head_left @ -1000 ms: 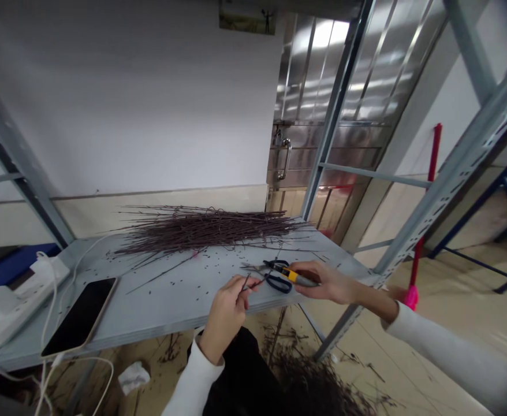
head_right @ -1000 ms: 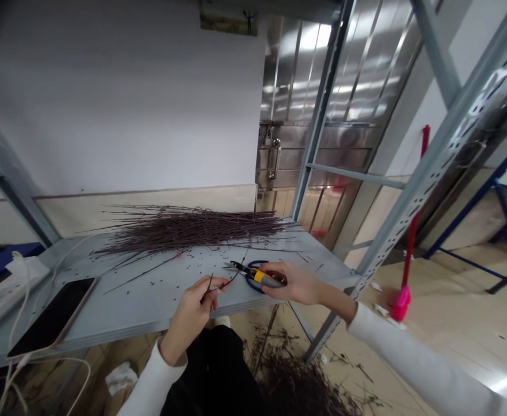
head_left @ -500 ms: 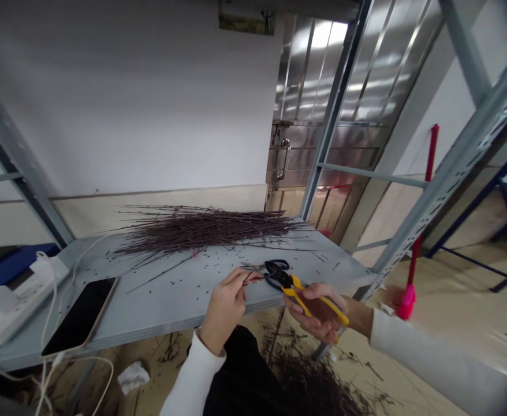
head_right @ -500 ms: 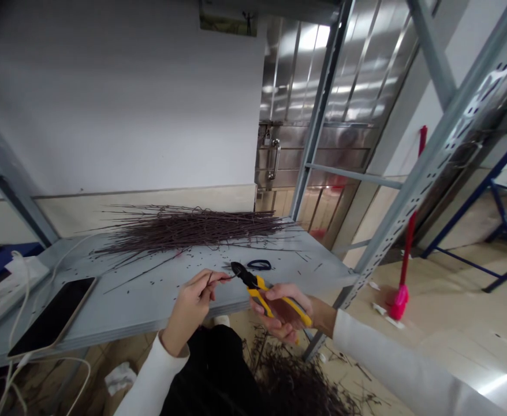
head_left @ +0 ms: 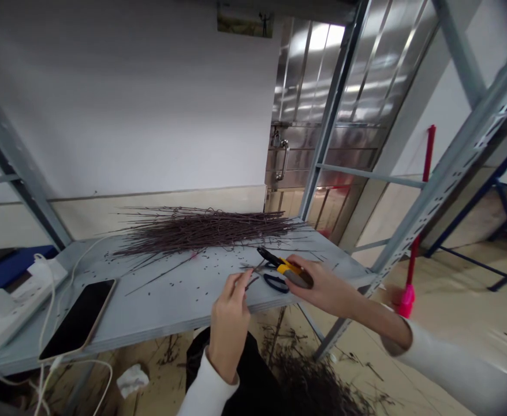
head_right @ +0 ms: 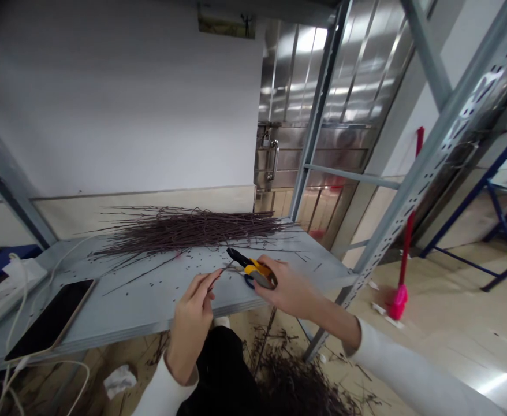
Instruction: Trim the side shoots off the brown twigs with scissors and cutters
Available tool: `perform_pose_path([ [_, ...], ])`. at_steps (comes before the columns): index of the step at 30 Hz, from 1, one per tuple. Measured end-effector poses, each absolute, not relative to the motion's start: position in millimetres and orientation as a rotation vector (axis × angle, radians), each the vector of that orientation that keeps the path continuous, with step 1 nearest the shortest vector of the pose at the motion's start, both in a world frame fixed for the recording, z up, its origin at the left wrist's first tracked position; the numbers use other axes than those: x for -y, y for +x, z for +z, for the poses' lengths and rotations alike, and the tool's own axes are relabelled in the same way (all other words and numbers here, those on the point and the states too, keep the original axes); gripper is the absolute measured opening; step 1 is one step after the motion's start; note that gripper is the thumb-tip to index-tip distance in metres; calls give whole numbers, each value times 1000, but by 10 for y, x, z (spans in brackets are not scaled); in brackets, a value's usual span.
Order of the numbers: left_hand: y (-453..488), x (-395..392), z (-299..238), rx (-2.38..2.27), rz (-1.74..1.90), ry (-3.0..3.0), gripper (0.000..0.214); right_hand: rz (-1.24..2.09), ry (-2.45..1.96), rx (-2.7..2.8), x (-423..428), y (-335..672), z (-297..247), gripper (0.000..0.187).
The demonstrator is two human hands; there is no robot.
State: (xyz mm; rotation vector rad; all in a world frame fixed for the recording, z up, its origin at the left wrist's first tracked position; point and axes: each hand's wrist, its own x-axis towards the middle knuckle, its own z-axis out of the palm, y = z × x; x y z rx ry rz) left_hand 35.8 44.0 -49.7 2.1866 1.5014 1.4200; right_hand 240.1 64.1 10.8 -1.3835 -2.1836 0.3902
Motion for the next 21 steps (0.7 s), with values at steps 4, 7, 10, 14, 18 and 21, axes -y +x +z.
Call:
perform_pose_path([
  [4,457,-396,-544,-1519,1452,2123,64,-277,-1538,2198,-612,2351,9,32],
  [7,518,-361,-555,-1499,1439,2103,63,-626,-1628,2199,-585,2309,-23,34],
  [10,567,-333,-553,-1487,1425,2088,60,-697,-1714,2209,-561,2267,2,32],
  [14,612,-323,-572,-1437,1480,2051,57,-364,-1743,2198,-571,2253,61,27],
  [18,600,-345,-604,-1393,1561,1987,55,178,-1571,2116,-587,2261,107,11],
  [21,571,-378,-599,-1310,1651,1952,52,702,-1367,1979,-560,2220,89,18],
])
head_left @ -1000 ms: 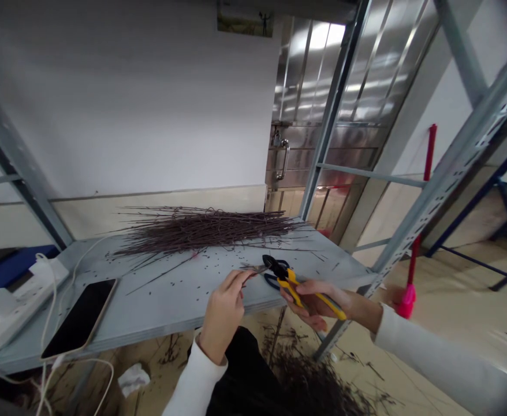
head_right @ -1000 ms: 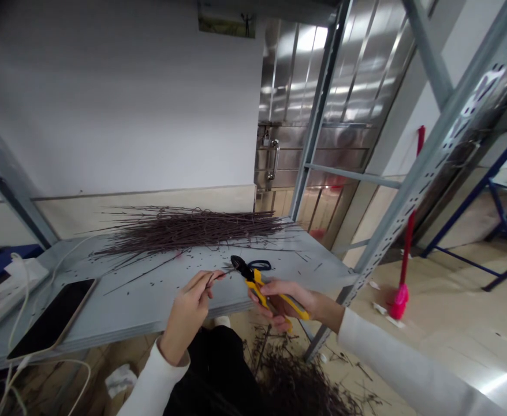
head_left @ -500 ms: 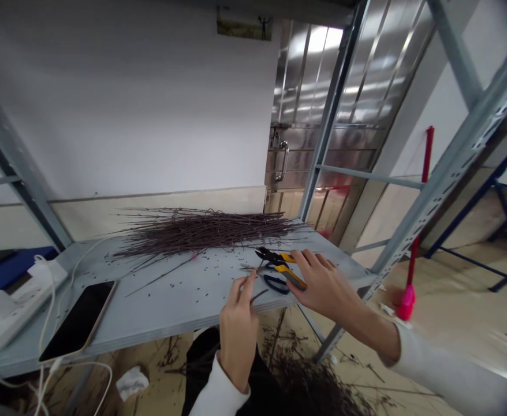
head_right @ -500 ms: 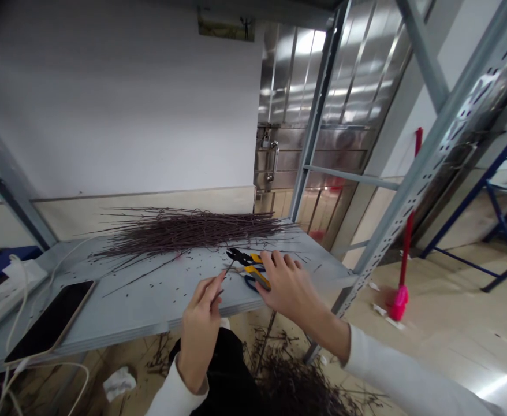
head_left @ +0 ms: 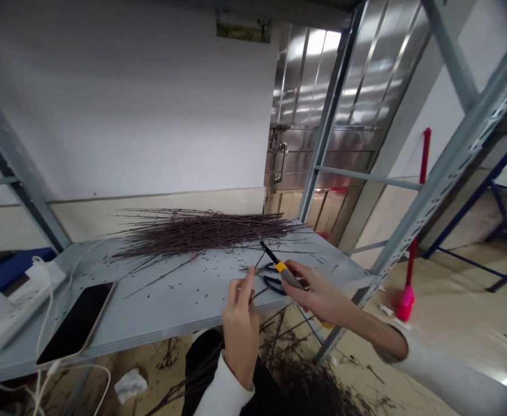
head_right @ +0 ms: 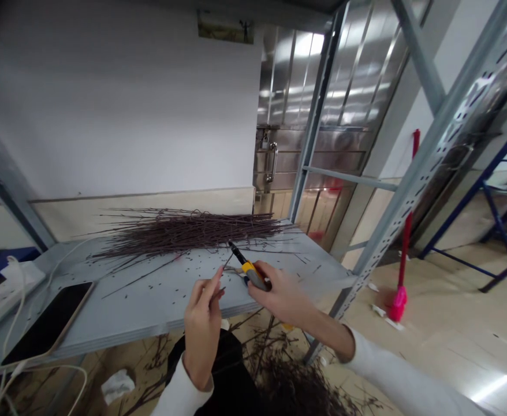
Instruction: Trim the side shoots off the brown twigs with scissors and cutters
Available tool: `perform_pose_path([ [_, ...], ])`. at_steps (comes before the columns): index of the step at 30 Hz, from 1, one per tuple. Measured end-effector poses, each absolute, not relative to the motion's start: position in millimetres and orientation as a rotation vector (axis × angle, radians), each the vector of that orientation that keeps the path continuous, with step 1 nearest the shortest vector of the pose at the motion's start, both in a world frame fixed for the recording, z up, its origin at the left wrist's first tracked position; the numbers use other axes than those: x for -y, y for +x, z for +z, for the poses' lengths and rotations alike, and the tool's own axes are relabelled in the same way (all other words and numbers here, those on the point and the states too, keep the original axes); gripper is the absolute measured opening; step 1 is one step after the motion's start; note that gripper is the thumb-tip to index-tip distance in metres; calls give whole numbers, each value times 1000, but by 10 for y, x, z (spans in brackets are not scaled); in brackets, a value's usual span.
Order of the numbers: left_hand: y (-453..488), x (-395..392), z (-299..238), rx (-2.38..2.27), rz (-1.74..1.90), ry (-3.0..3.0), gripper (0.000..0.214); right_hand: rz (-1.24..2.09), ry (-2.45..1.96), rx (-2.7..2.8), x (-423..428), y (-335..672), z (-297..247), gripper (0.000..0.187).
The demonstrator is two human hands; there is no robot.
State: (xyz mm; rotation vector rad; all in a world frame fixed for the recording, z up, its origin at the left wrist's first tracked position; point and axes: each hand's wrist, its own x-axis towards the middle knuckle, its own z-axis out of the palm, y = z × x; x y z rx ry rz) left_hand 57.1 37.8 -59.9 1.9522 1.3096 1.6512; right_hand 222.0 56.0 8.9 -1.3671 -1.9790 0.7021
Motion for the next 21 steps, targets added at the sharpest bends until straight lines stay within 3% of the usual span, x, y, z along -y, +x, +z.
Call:
perform_pose_path([
  [4,575,-435,-570,-1211,1760,1842,45,1445,-1090,1564,-490,2091,6,29],
  [9,564,-472,-560,-1139,1713,1645,30,1982,-734,1292,-493,2046,-38,30],
  [13,483,-461,-511,-1092,1674,1640,24,2043,-583,1431,-615,2180,-39,26],
  [21,413,-462,-430,-1086,1670,1766,29,1706,-665,1969,-897,2426,95,31],
])
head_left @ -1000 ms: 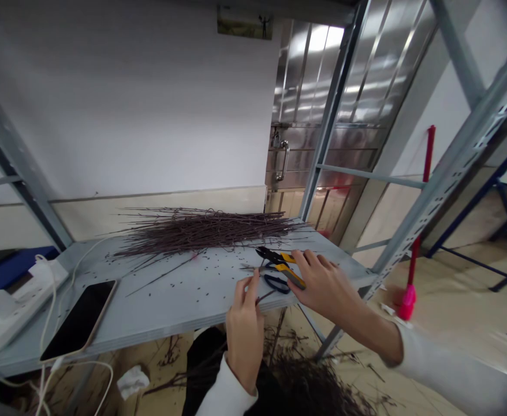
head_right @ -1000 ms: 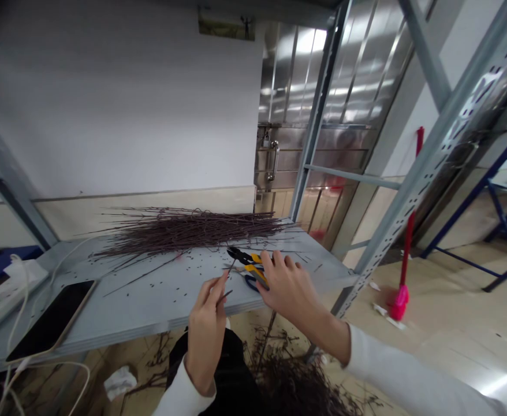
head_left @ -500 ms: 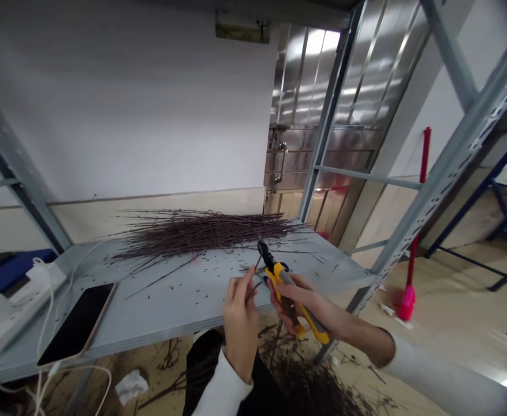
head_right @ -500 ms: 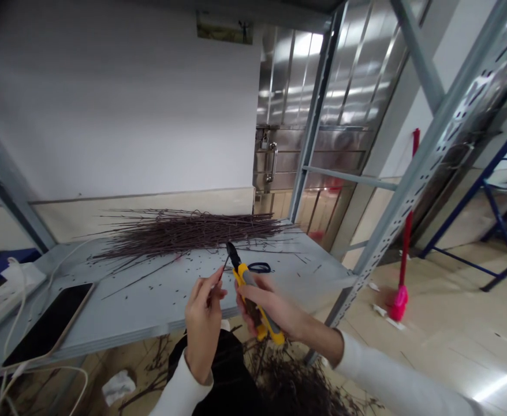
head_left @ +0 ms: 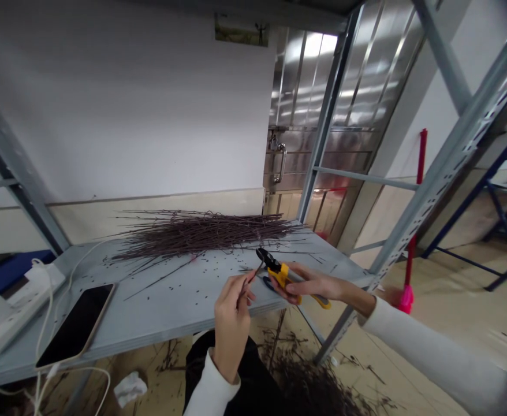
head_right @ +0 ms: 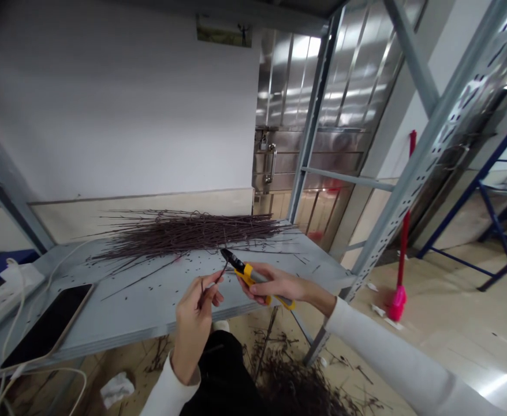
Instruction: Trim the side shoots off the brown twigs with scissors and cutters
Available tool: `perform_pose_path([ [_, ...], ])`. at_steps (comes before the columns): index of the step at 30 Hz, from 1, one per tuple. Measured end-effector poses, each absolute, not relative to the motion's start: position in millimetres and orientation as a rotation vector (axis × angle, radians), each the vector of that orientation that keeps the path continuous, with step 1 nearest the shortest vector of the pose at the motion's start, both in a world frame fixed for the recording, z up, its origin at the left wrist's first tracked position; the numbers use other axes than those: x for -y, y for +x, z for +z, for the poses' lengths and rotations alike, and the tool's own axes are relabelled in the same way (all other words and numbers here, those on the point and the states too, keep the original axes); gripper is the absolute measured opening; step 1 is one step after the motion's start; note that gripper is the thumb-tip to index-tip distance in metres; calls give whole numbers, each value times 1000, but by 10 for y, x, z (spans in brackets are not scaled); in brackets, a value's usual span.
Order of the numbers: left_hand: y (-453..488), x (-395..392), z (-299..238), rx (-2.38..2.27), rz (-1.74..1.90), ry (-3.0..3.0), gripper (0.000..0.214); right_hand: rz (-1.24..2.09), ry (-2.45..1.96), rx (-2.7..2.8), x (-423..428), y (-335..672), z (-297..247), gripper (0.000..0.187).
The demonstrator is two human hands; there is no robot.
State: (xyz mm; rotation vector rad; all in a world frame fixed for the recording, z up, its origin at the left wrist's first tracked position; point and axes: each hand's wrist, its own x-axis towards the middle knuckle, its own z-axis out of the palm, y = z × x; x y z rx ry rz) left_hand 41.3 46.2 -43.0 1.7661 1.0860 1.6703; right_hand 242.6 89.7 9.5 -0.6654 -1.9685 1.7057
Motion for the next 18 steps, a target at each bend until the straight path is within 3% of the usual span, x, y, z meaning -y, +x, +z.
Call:
perform_pose_path([
  [11,425,-454,-413,-1067,1521,1773,28,749,-965,2166,-936,2464,-28,20],
  [15,488,-413,-489,-1114,1473,1708,26,262,-1051,2112,-949,2414,-225,28],
  [18,492,-395,-507,-1154,1461,1693,25,91,-1058,2085,-963,2410,-317,34],
])
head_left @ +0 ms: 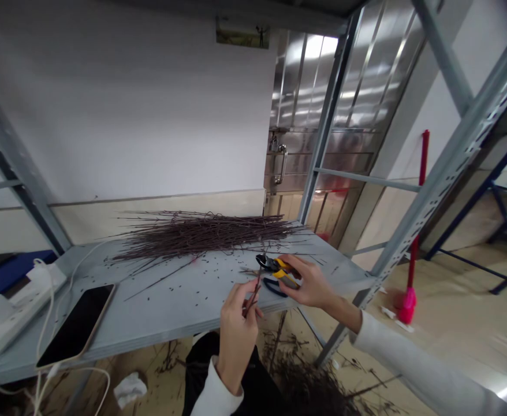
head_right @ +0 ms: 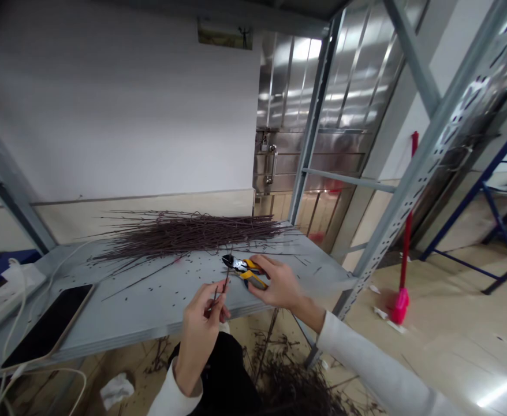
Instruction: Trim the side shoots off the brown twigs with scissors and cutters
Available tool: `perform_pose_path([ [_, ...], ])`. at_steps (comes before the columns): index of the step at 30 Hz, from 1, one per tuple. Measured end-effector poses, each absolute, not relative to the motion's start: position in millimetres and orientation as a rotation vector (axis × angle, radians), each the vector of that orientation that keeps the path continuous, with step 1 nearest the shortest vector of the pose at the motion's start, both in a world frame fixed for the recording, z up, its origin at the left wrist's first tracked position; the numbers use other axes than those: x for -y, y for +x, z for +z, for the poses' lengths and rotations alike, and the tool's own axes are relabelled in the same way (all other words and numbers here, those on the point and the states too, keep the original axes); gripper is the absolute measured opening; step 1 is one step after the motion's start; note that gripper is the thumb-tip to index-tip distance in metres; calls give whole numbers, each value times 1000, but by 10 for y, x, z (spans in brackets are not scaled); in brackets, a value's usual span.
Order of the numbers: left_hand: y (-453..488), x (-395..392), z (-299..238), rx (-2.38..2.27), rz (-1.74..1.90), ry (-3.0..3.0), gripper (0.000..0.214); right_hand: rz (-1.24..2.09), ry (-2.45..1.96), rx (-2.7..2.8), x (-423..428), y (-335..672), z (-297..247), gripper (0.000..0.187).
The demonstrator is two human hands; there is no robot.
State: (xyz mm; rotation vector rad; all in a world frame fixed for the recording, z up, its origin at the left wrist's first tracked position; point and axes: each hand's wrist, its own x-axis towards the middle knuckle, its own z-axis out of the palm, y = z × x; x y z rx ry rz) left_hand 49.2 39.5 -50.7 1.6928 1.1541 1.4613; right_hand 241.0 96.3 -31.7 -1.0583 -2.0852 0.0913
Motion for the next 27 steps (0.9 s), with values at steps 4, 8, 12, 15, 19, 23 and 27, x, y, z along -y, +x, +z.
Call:
perform_pose_path([
  [4,437,-413,-458,-1215,1484,1750,26,193,-1048,2102,-906,2407,-277,29],
  [8,353,-478,-420,-1238,1534,1871,32,578,-1074,2035,-809,2404,-224,16],
  [12,304,-553,-432,-1166,1555,1945,34,1248,-961,1816,-730,2417,-306,25],
  [15,317,-583,-447,-1127,1558,1934,30,1834,-769,1577,-674,2417,-396,33],
  [19,341,-572,-439,-1080,1542,1938,29,2406,-416,1253,-611,2388,-465,32],
  [23,311,-544,-431,-1108,1522,1968,30,2452,-415,1225,-607,2361,-395,32],
  [27,283,-528,-502,-1228,1557,1970,31,1701,-956,1695,-634,2352,-171,29],
])
